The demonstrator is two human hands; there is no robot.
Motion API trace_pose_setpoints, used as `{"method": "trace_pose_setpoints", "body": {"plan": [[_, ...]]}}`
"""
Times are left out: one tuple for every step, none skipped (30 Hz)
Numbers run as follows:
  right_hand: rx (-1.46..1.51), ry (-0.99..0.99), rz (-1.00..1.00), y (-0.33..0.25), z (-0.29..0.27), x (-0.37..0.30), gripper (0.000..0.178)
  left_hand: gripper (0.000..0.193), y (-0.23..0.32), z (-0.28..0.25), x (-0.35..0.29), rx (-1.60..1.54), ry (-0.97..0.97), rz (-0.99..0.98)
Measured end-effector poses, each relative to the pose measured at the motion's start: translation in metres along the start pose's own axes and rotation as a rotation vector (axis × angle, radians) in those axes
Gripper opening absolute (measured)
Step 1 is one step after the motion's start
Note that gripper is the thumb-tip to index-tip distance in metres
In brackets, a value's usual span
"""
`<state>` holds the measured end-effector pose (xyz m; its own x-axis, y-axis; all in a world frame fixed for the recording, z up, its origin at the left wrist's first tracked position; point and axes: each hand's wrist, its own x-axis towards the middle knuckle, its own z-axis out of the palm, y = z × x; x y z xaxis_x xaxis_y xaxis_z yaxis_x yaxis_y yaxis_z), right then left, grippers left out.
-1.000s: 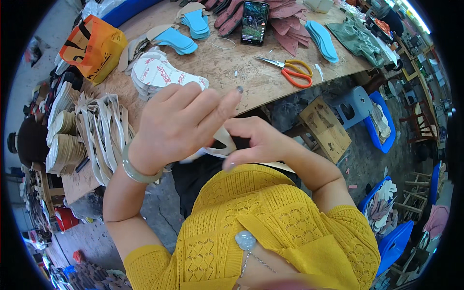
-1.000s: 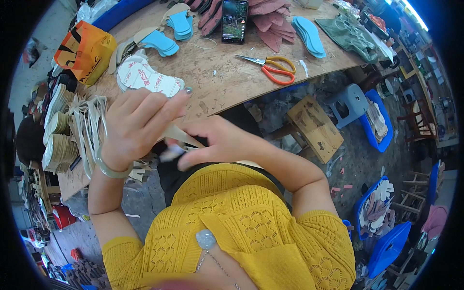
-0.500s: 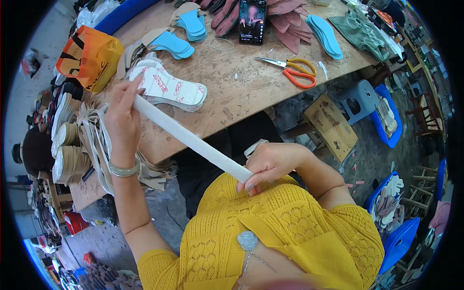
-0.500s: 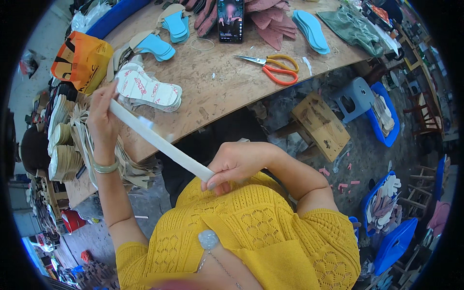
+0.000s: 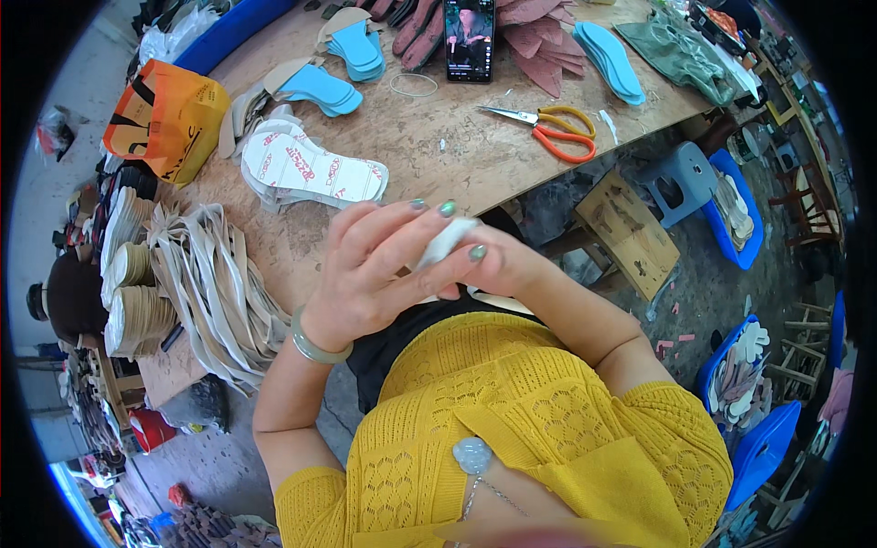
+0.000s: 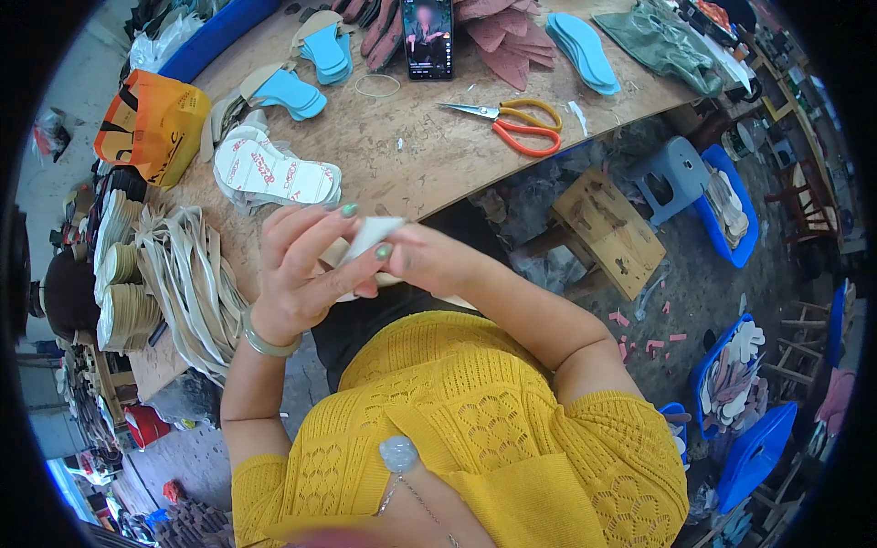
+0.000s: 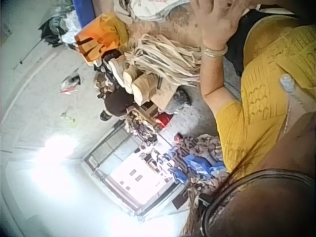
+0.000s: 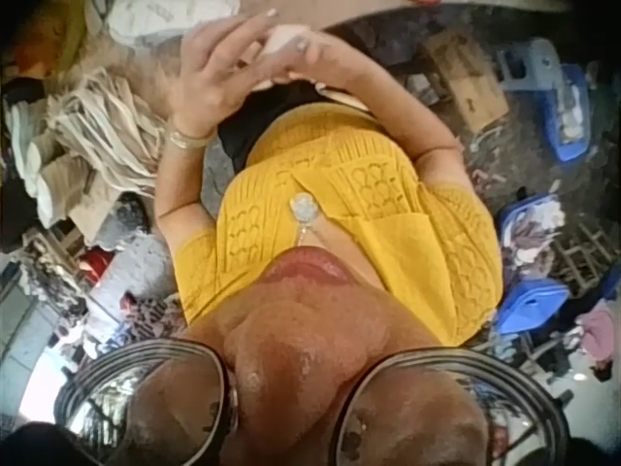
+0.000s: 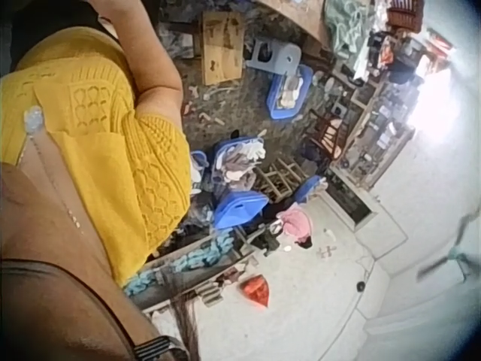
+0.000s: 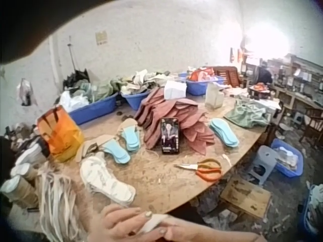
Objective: Assembling and trimming shoe components at a workbench.
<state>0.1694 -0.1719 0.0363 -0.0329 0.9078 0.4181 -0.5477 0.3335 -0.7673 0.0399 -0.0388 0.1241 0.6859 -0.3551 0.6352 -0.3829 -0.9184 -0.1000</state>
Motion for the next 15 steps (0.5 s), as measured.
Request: {"method": "trace_pose_setpoints", "body": {"plan": [[0.060,0.226,0.082,-0.006,0.006,0.004,0.045,0.037,0.001,0.000,-0.008,0.026,0.046,-0.019],[0.063,0.227,0.082,-0.012,0.010,0.010,0.045,0.038,0.002,0.001,-0.012,0.048,0.092,-0.031],[0.046,0.362,0.020,-0.018,0.010,0.018,0.040,0.041,0.007,0.001,-0.016,0.022,0.098,-0.068],[0.028,0.497,-0.044,-0.021,0.009,0.024,0.035,0.041,0.011,0.002,-0.020,0.021,0.097,-0.067],[0.070,0.607,-0.074,-0.016,-0.001,0.021,0.031,0.043,0.014,0.005,-0.024,-0.018,0.098,-0.110],[0.070,0.609,-0.076,-0.020,-0.004,0.021,0.031,0.045,0.018,0.007,-0.030,-0.057,0.100,-0.153],[0.088,0.569,-0.073,-0.024,-0.005,0.020,0.031,0.047,0.024,0.008,-0.035,-0.079,0.071,-0.178],[0.107,0.530,-0.070,-0.028,-0.004,0.021,0.030,0.047,0.026,0.011,-0.040,-0.080,0.071,-0.180],[0.070,0.529,-0.007,-0.030,0.000,0.024,0.035,0.048,0.027,0.014,-0.044,-0.110,0.059,-0.190],[0.069,0.530,-0.007,-0.023,0.002,0.024,0.035,0.048,0.029,0.018,-0.049,-0.141,0.046,-0.199],[0.039,0.457,0.033,-0.012,0.005,0.025,0.040,0.050,0.029,0.022,-0.054,-0.262,0.010,-0.251],[0.010,0.383,0.072,-0.003,0.009,0.024,0.044,0.050,0.029,0.023,-0.055,-0.266,0.010,-0.246],[-0.137,0.294,0.069,0.003,0.015,0.022,0.055,0.048,0.029,0.023,-0.054,-0.299,-0.003,-0.253],[-0.303,0.127,0.104,0.005,0.016,0.020,0.057,0.046,0.029,0.021,-0.052,-0.333,-0.017,-0.261],[-0.237,0.104,0.199,0.000,0.019,0.017,0.056,0.044,0.034,0.012,-0.054,-0.757,-0.313,-0.770]]}}
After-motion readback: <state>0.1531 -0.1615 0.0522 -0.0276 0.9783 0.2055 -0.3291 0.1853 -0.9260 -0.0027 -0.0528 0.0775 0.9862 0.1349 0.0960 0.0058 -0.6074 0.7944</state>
